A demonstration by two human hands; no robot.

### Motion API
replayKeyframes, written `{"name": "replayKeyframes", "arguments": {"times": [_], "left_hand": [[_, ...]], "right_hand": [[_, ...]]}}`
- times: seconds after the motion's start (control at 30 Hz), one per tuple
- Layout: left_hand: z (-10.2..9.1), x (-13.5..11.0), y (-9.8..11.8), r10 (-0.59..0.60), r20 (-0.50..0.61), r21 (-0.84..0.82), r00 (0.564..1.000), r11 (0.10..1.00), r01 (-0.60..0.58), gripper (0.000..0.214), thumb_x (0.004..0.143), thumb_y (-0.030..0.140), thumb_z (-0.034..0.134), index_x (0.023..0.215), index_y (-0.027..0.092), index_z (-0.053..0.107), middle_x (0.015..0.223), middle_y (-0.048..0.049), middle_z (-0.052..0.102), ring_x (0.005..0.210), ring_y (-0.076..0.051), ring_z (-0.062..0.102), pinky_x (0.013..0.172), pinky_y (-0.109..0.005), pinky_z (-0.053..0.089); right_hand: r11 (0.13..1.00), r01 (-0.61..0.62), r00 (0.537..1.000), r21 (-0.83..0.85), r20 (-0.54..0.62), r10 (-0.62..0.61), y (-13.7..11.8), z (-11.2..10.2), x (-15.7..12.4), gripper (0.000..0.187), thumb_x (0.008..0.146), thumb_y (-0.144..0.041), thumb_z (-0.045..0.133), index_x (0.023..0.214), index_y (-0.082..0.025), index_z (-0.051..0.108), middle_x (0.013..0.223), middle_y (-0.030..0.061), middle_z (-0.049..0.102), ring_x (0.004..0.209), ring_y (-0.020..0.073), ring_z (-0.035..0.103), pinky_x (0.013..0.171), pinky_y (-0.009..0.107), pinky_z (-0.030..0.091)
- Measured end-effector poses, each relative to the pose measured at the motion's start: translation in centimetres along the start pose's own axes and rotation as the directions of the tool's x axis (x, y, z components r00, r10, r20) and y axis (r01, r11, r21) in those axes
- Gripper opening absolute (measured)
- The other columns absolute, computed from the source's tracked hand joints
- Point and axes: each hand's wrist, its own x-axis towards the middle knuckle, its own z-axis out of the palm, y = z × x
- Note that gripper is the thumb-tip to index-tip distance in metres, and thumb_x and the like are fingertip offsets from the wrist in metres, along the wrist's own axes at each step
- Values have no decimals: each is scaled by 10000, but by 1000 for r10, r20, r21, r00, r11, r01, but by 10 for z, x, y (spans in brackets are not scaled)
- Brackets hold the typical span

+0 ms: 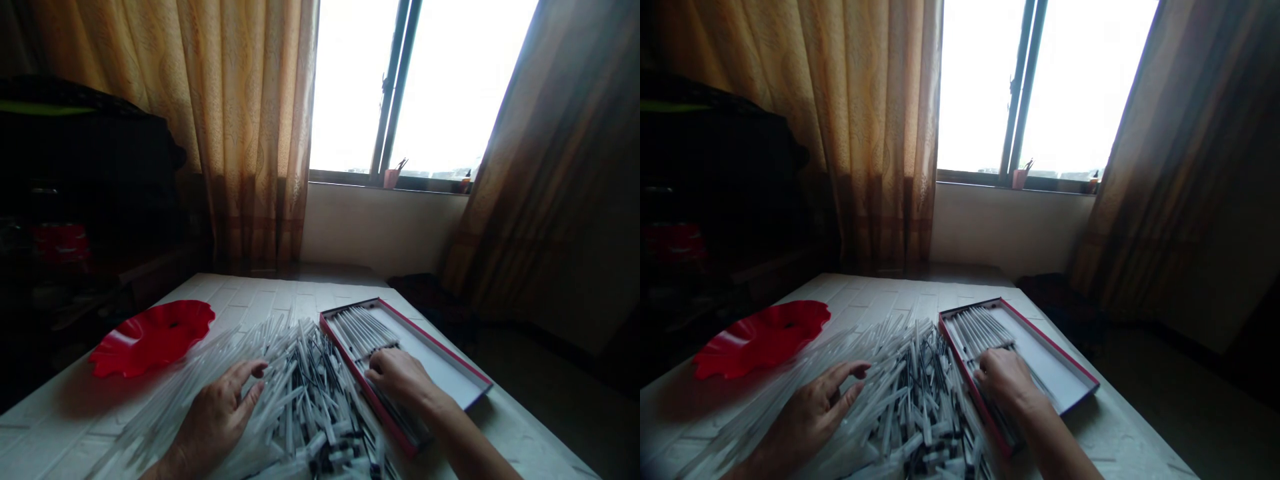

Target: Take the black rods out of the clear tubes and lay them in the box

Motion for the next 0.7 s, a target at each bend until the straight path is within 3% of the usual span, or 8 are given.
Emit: {"name": "replayKeyframes", "arguments": {"times": [0.23,0.53,0.7], "left_hand": [[5,-3,2,139,8,19,990,990,-139,227,925,344,509,1040,280,693,989,-19,795,872,-196,775,755,-250,610],[7,-3,3,246,12,49,969,968,-246,223,930,265,488,1042,262,681,957,-25,786,837,-189,777,712,-255,620],[7,-3,4,273,-23,74,962,960,-270,208,939,255,493,1041,268,674,955,-18,787,827,-187,779,707,-247,619]], "right_hand": [[999,-3,1000,-41,-5,3,-5,3,-4,261,800,-134,596,965,-209,783,1014,154,783,963,312,702,701,318,413],[1000,-27,1000,16,-10,27,-3,3,0,171,750,-149,605,774,-192,768,831,131,772,760,262,696,587,294,359],[998,-8,993,68,-114,16,-7,-21,-4,147,806,-211,567,788,-196,712,825,101,746,770,250,669,604,298,365]]}}
